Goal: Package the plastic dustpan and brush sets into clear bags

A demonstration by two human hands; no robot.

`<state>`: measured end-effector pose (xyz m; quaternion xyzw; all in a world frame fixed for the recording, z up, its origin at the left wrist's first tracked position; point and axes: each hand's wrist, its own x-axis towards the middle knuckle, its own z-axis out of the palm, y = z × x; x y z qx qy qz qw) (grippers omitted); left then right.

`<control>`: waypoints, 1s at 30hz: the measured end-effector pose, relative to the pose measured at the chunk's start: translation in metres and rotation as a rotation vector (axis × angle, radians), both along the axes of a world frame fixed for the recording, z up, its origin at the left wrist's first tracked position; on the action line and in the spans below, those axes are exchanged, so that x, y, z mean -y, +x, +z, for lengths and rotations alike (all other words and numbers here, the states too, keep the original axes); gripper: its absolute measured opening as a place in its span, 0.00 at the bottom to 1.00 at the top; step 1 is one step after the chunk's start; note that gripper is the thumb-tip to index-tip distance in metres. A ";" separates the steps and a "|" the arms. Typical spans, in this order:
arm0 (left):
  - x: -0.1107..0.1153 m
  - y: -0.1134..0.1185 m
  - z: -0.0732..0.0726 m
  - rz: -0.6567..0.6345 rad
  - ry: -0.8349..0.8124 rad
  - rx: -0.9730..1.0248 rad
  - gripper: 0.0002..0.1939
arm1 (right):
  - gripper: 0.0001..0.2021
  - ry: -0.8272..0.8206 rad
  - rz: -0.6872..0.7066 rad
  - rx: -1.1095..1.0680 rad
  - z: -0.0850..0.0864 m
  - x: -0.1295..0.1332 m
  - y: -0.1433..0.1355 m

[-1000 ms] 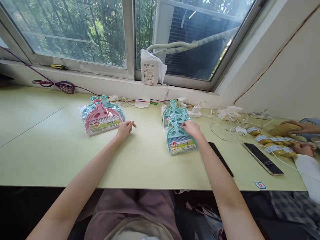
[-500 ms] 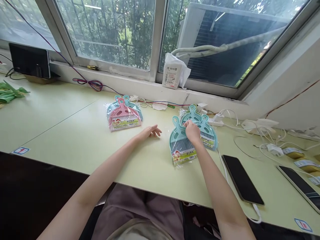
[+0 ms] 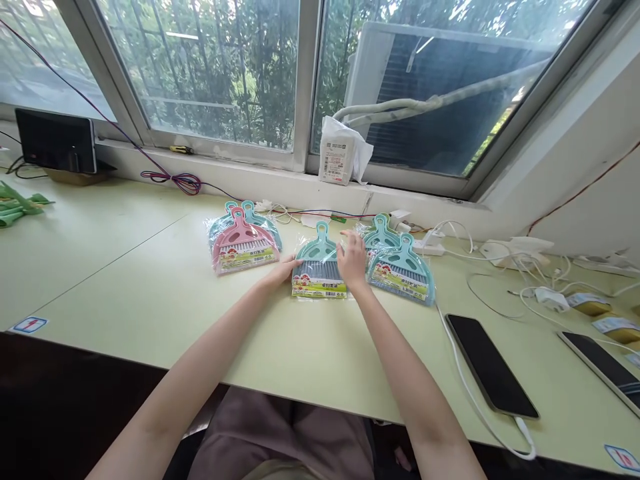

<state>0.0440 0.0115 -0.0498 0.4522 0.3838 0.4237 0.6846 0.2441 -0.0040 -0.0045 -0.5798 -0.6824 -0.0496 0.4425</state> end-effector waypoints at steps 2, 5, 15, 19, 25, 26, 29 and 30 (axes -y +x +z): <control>-0.003 -0.001 -0.001 0.021 0.000 0.039 0.13 | 0.15 -0.007 0.152 0.113 -0.007 0.020 -0.005; -0.004 -0.002 0.001 0.073 0.012 0.113 0.14 | 0.12 -0.088 0.364 0.329 -0.017 0.050 -0.009; -0.002 -0.001 0.009 0.145 -0.021 0.199 0.11 | 0.08 -0.114 0.362 0.443 -0.029 0.065 -0.012; 0.001 -0.003 0.014 0.168 -0.040 0.245 0.12 | 0.11 -0.106 0.285 0.433 -0.026 0.069 -0.012; 0.005 -0.007 0.022 0.197 -0.012 0.338 0.25 | 0.17 -0.348 0.075 0.035 -0.025 0.063 -0.005; 0.005 -0.008 0.023 0.201 -0.002 0.344 0.25 | 0.18 -0.413 0.079 -0.081 -0.025 0.061 -0.003; 0.006 -0.009 0.024 0.208 -0.002 0.334 0.27 | 0.20 -0.519 0.164 -0.442 -0.027 0.054 0.000; 0.006 -0.009 0.024 0.209 -0.009 0.326 0.28 | 0.21 -0.522 0.200 -0.542 -0.027 0.053 0.001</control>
